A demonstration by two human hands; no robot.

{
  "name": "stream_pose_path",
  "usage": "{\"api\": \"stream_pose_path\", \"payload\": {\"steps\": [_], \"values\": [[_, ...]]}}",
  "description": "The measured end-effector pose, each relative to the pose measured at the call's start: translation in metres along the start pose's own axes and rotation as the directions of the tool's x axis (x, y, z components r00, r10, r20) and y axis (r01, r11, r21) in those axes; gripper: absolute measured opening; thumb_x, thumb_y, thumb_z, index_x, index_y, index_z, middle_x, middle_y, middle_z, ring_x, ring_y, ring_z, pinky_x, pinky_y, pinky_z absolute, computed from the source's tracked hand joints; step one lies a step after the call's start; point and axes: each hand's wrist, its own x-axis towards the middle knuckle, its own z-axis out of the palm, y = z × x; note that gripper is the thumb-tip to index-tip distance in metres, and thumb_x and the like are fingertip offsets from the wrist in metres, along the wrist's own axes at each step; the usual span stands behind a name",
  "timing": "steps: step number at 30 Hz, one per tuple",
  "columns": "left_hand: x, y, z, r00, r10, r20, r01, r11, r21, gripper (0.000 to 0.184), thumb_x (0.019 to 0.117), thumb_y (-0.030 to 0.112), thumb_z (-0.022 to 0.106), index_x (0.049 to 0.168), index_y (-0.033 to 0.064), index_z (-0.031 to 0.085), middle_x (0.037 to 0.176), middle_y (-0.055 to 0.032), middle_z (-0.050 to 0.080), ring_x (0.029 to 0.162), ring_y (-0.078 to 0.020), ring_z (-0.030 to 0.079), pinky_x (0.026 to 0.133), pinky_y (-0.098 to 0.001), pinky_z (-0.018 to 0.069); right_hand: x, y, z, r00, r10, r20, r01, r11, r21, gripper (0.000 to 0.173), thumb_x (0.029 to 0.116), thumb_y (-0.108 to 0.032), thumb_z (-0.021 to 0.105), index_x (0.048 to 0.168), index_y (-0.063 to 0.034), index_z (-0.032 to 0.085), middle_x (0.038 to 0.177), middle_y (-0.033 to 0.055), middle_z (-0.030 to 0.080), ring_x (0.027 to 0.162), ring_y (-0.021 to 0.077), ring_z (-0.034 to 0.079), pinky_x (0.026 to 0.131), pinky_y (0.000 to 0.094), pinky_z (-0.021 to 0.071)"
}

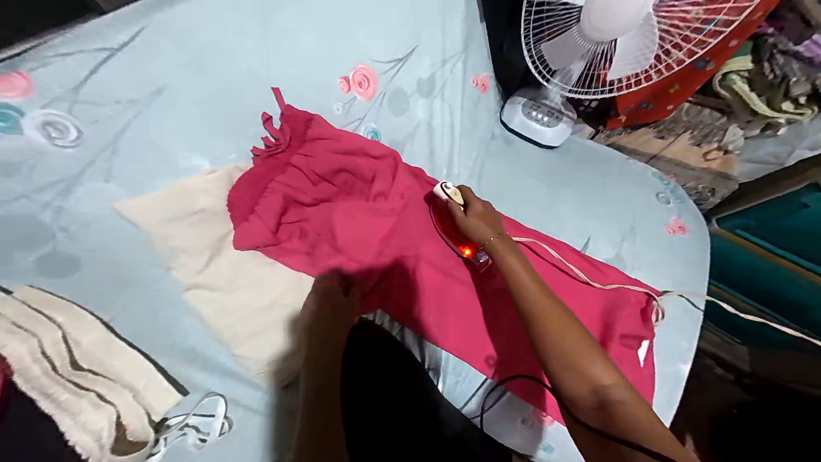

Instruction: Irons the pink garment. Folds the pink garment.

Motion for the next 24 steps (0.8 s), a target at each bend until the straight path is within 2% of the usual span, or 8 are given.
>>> {"api": "stream_pose_path", "payload": {"steps": [2, 4, 6, 8, 10, 14, 19, 24], "values": [[-0.010, 0.002, -0.003, 0.988, 0.080, -0.131, -0.081, 0.997, -0.006, 0.032, 0.0992, 0.016, 0.064, 0.120, -0.0076, 0.067, 0.128, -0.0315, 0.063, 0.124, -0.0472, 0.059, 0.104, -0.0618, 0.0460, -0.001, -0.001, -0.001, 1.000, -0.014, 0.021, 0.014, 1.000, 0.007, 0.051, 0.1087, -0.041, 0.048, 0.148, -0.0088, 0.050, 0.110, 0.0269, 0.071, 0.102, 0.0480, 0.069, 0.085, 0.0679, 0.0516], [-0.004, 0.015, 0.000, 0.883, 0.261, -0.391, -0.287, 0.958, -0.009, 0.031, 0.0940, 0.016, 0.070, 0.113, -0.0085, 0.070, 0.125, -0.0333, 0.063, 0.121, -0.0510, 0.059, 0.101, -0.0638, 0.0469, -0.006, 0.001, -0.004, 0.999, -0.039, 0.030, 0.038, 0.999, 0.018, 0.052, 0.1086, -0.041, 0.049, 0.148, -0.0082, 0.050, 0.110, 0.0267, 0.071, 0.101, 0.0474, 0.069, 0.085, 0.0676, 0.0519], [0.020, 0.039, 0.005, 0.773, 0.398, -0.494, -0.433, 0.900, 0.047, 0.047, 0.0914, 0.026, 0.072, 0.126, -0.0055, 0.066, 0.142, -0.0322, 0.054, 0.135, -0.0506, 0.050, 0.111, -0.0658, 0.0387, -0.006, -0.001, -0.004, 0.997, -0.066, 0.028, 0.065, 0.997, 0.044, 0.049, 0.1081, -0.040, 0.051, 0.146, -0.0074, 0.053, 0.111, 0.0257, 0.071, 0.103, 0.0457, 0.069, 0.089, 0.0666, 0.0517], [0.058, 0.063, 0.012, 0.766, 0.472, -0.436, -0.483, 0.871, 0.094, 0.066, 0.0926, 0.034, 0.072, 0.144, -0.0026, 0.054, 0.156, -0.0308, 0.041, 0.147, -0.0496, 0.035, 0.117, -0.0694, 0.0267, -0.002, -0.005, 0.002, 0.995, -0.101, 0.007, 0.101, 0.992, 0.075, 0.047, 0.1077, -0.037, 0.052, 0.143, -0.0057, 0.056, 0.112, 0.0250, 0.071, 0.104, 0.0440, 0.069, 0.089, 0.0655, 0.0519], [0.095, 0.073, 0.022, 0.853, 0.411, -0.322, -0.418, 0.907, 0.050, 0.071, 0.0961, 0.031, 0.072, 0.151, -0.0026, 0.044, 0.154, -0.0321, 0.042, 0.144, -0.0514, 0.039, 0.112, -0.0726, 0.0308, 0.009, -0.013, 0.010, 0.992, -0.122, -0.007, 0.122, 0.988, 0.096, 0.046, 0.1078, -0.036, 0.052, 0.142, -0.0050, 0.056, 0.113, 0.0243, 0.071, 0.106, 0.0430, 0.069, 0.091, 0.0642, 0.0520], [0.115, 0.059, 0.023, 0.967, 0.192, -0.170, -0.206, 0.976, -0.071, 0.032, 0.1070, 0.021, 0.054, 0.127, -0.0017, 0.064, 0.119, -0.0296, 0.068, 0.112, -0.0501, 0.066, 0.092, -0.0695, 0.0505, 0.047, -0.036, 0.020, 0.995, -0.097, -0.014, 0.098, 0.990, 0.102, 0.048, 0.1082, -0.039, 0.049, 0.143, -0.0065, 0.054, 0.111, 0.0241, 0.071, 0.104, 0.0440, 0.070, 0.088, 0.0642, 0.0527], [0.044, 0.023, 0.014, 0.928, 0.065, -0.366, -0.158, 0.960, -0.230, 0.028, 0.1053, 0.014, 0.051, 0.112, -0.0096, 0.064, 0.092, -0.0272, 0.068, 0.089, -0.0422, 0.069, 0.081, -0.0588, 0.0534, 0.070, -0.035, 0.022, 0.990, -0.130, -0.046, 0.136, 0.974, 0.183, 0.048, 0.1067, -0.037, 0.054, 0.143, -0.0062, 0.055, 0.112, 0.0240, 0.071, 0.103, 0.0422, 0.070, 0.090, 0.0630, 0.0527], [0.021, -0.009, 0.059, 0.868, -0.015, -0.497, -0.200, 0.905, -0.376, 0.031, 0.1022, 0.012, 0.054, 0.114, -0.0141, 0.064, 0.092, -0.0269, 0.068, 0.085, -0.0355, 0.068, 0.079, -0.0519, 0.0543, 0.062, -0.029, 0.023, 0.961, -0.273, 0.032, 0.259, 0.940, 0.222, 0.048, 0.1034, -0.038, 0.057, 0.141, -0.0085, 0.059, 0.106, 0.0196, 0.073, 0.093, 0.0353, 0.073, 0.086, 0.0592, 0.0557]]}}
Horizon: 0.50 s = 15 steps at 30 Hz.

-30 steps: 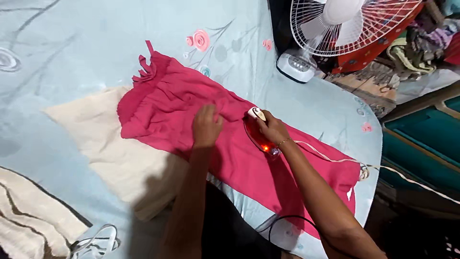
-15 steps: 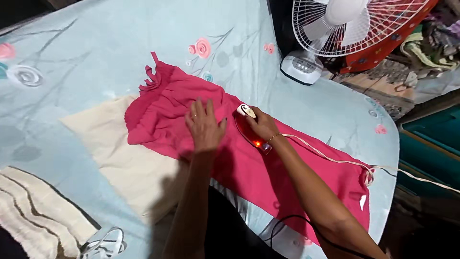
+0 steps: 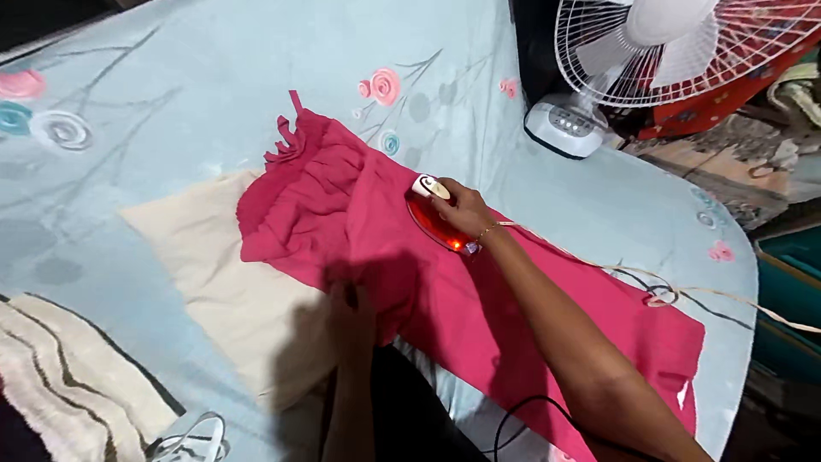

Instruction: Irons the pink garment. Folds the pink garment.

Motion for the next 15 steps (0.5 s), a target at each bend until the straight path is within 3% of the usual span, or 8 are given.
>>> {"api": "stream_pose_path", "payload": {"steps": [2, 6, 9, 12, 15], "values": [[-0.003, -0.006, 0.012, 0.999, 0.027, -0.025, -0.027, 0.999, -0.016, 0.029, 0.1017, 0.012, 0.053, 0.109, -0.0129, 0.065, 0.084, -0.0227, 0.067, 0.076, -0.0301, 0.066, 0.072, -0.0471, 0.0540, 0.008, -0.006, 0.005, 1.000, -0.015, -0.008, 0.014, 1.000, -0.014, 0.046, 0.1035, -0.037, 0.057, 0.139, -0.0081, 0.061, 0.103, 0.0197, 0.073, 0.091, 0.0359, 0.072, 0.084, 0.0592, 0.0551], [0.003, -0.004, 0.019, 1.000, 0.028, -0.014, -0.027, 0.999, 0.017, 0.031, 0.1023, 0.014, 0.051, 0.112, -0.0125, 0.064, 0.083, -0.0247, 0.068, 0.076, -0.0370, 0.068, 0.070, -0.0544, 0.0541, 0.041, -0.025, 0.016, 0.998, 0.007, -0.066, -0.010, 0.999, -0.045, 0.047, 0.1053, -0.038, 0.054, 0.140, -0.0080, 0.059, 0.109, 0.0219, 0.073, 0.100, 0.0407, 0.071, 0.087, 0.0627, 0.0531], [0.004, -0.006, 0.022, 0.996, 0.038, -0.083, -0.037, 0.999, 0.014, 0.030, 0.1026, 0.010, 0.048, 0.111, -0.0142, 0.064, 0.081, -0.0247, 0.067, 0.073, -0.0345, 0.067, 0.069, -0.0503, 0.0541, 0.059, -0.034, 0.016, 0.997, 0.058, -0.059, -0.062, 0.996, -0.061, 0.048, 0.1066, -0.042, 0.052, 0.144, -0.0111, 0.057, 0.113, 0.0211, 0.072, 0.104, 0.0401, 0.070, 0.090, 0.0624, 0.0523], [0.006, -0.011, 0.023, 0.992, 0.052, -0.111, -0.053, 0.999, -0.011, 0.028, 0.1026, 0.009, 0.048, 0.108, -0.0140, 0.063, 0.078, -0.0227, 0.065, 0.070, -0.0293, 0.065, 0.066, -0.0449, 0.0532, 0.049, -0.033, 0.013, 0.998, 0.063, -0.012, -0.063, 0.997, -0.045, 0.048, 0.1067, -0.039, 0.053, 0.144, -0.0092, 0.054, 0.114, 0.0222, 0.071, 0.103, 0.0401, 0.070, 0.090, 0.0620, 0.0524], [0.007, -0.013, 0.023, 0.992, 0.055, -0.113, -0.057, 0.998, -0.014, 0.029, 0.1026, 0.009, 0.047, 0.108, -0.0136, 0.064, 0.077, -0.0212, 0.065, 0.069, -0.0279, 0.065, 0.065, -0.0439, 0.0527, 0.017, -0.020, 0.007, 0.996, 0.068, 0.058, -0.068, 0.998, -0.008, 0.047, 0.1058, -0.039, 0.054, 0.142, -0.0092, 0.057, 0.108, 0.0203, 0.072, 0.093, 0.0351, 0.071, 0.085, 0.0580, 0.0554]]}}
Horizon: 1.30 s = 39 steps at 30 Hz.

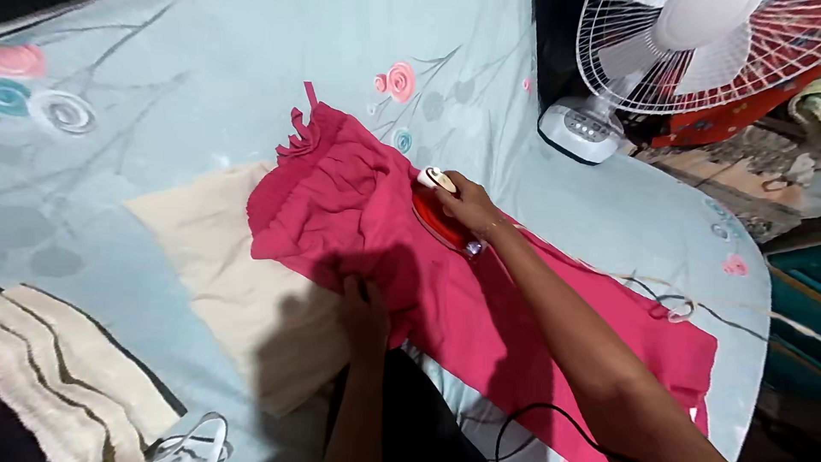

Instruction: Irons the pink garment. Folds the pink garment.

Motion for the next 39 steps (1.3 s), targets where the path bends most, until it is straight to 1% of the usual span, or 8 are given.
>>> {"api": "stream_pose_path", "payload": {"steps": [5, 9, 14, 18, 26, 29, 32, 39], "values": [[0.000, -0.003, 0.006, 0.999, 0.037, -0.036, -0.037, 0.999, -0.012, 0.027, 0.1017, 0.008, 0.048, 0.105, -0.0139, 0.064, 0.074, -0.0198, 0.064, 0.065, -0.0240, 0.063, 0.063, -0.0383, 0.0525, -0.029, 0.014, -0.001, 0.998, -0.060, -0.029, 0.060, 0.998, -0.014, 0.041, 0.1033, -0.035, 0.060, 0.134, -0.0071, 0.063, 0.093, 0.0155, 0.073, 0.078, 0.0282, 0.071, 0.075, 0.0521, 0.0579], [0.001, 0.001, 0.003, 1.000, -0.008, 0.009, 0.008, 1.000, -0.008, 0.029, 0.1023, 0.008, 0.048, 0.111, -0.0147, 0.063, 0.079, -0.0223, 0.066, 0.070, -0.0280, 0.066, 0.067, -0.0427, 0.0540, 0.009, -0.015, 0.017, 0.984, -0.152, -0.090, 0.148, 0.988, -0.043, 0.045, 0.1026, -0.034, 0.058, 0.135, -0.0031, 0.062, 0.105, 0.0209, 0.073, 0.094, 0.0365, 0.072, 0.085, 0.0592, 0.0553], [0.001, 0.001, 0.005, 0.999, -0.016, 0.032, 0.015, 0.999, 0.039, 0.030, 0.1036, 0.011, 0.048, 0.113, -0.0131, 0.063, 0.077, -0.0217, 0.066, 0.067, -0.0305, 0.066, 0.065, -0.0472, 0.0538, 0.062, -0.051, 0.028, 0.982, -0.121, -0.143, 0.107, 0.989, -0.100, 0.049, 0.1051, -0.040, 0.054, 0.141, -0.0076, 0.058, 0.107, 0.0212, 0.073, 0.100, 0.0408, 0.071, 0.086, 0.0618, 0.0539], [0.001, 0.003, 0.004, 0.998, -0.022, 0.052, 0.021, 0.999, 0.036, 0.032, 0.1036, 0.011, 0.048, 0.116, -0.0138, 0.063, 0.080, -0.0244, 0.067, 0.072, -0.0354, 0.068, 0.068, -0.0510, 0.0549, 0.061, -0.043, 0.020, 0.990, -0.110, -0.086, 0.102, 0.991, -0.090, 0.051, 0.1059, -0.043, 0.053, 0.145, -0.0105, 0.054, 0.112, 0.0213, 0.072, 0.104, 0.0408, 0.070, 0.088, 0.0627, 0.0526], [0.000, -0.003, 0.005, 0.999, 0.044, 0.032, -0.045, 0.999, 0.025, 0.032, 0.1038, 0.011, 0.047, 0.112, -0.0157, 0.063, 0.080, -0.0269, 0.068, 0.074, -0.0397, 0.070, 0.069, -0.0551, 0.0552, -0.025, 0.048, -0.047, 0.972, 0.149, -0.181, -0.187, 0.959, -0.213, 0.052, 0.1054, -0.045, 0.054, 0.145, -0.0116, 0.055, 0.112, 0.0263, 0.071, 0.103, 0.0476, 0.069, 0.088, 0.0695, 0.0508], [0.001, 0.005, -0.004, 0.993, -0.003, 0.117, -0.003, 0.999, 0.050, 0.033, 0.1049, 0.012, 0.045, 0.114, -0.0150, 0.061, 0.085, -0.0291, 0.068, 0.081, -0.0437, 0.070, 0.074, -0.0593, 0.0538, -0.078, 0.079, -0.072, 0.937, 0.251, -0.242, -0.302, 0.930, -0.208, 0.051, 0.1061, -0.043, 0.054, 0.145, -0.0104, 0.055, 0.112, 0.0287, 0.070, 0.102, 0.0497, 0.068, 0.088, 0.0705, 0.0498], [-0.002, 0.007, -0.005, 0.995, 0.005, 0.102, -0.005, 1.000, -0.003, 0.033, 0.1042, 0.010, 0.045, 0.116, -0.0162, 0.060, 0.085, -0.0299, 0.067, 0.080, -0.0429, 0.069, 0.075, -0.0571, 0.0537, -0.128, 0.094, -0.092, 0.897, 0.355, -0.263, -0.410, 0.892, -0.193, 0.048, 0.1062, -0.042, 0.055, 0.143, -0.0109, 0.056, 0.113, 0.0281, 0.070, 0.104, 0.0487, 0.067, 0.091, 0.0693, 0.0489], [-0.004, 0.016, -0.017, 0.965, -0.063, 0.253, 0.063, 0.998, 0.007, 0.039, 0.1091, 0.013, 0.039, 0.131, -0.0151, 0.054, 0.103, -0.0336, 0.067, 0.100, -0.0469, 0.068, 0.090, -0.0604, 0.0508, -0.232, 0.099, -0.111, 0.822, 0.503, -0.267, -0.545, 0.831, -0.114, 0.050, 0.1082, -0.038, 0.052, 0.145, -0.0047, 0.053, 0.121, 0.0297, 0.067, 0.115, 0.0469, 0.064, 0.101, 0.0641, 0.0461]]}}
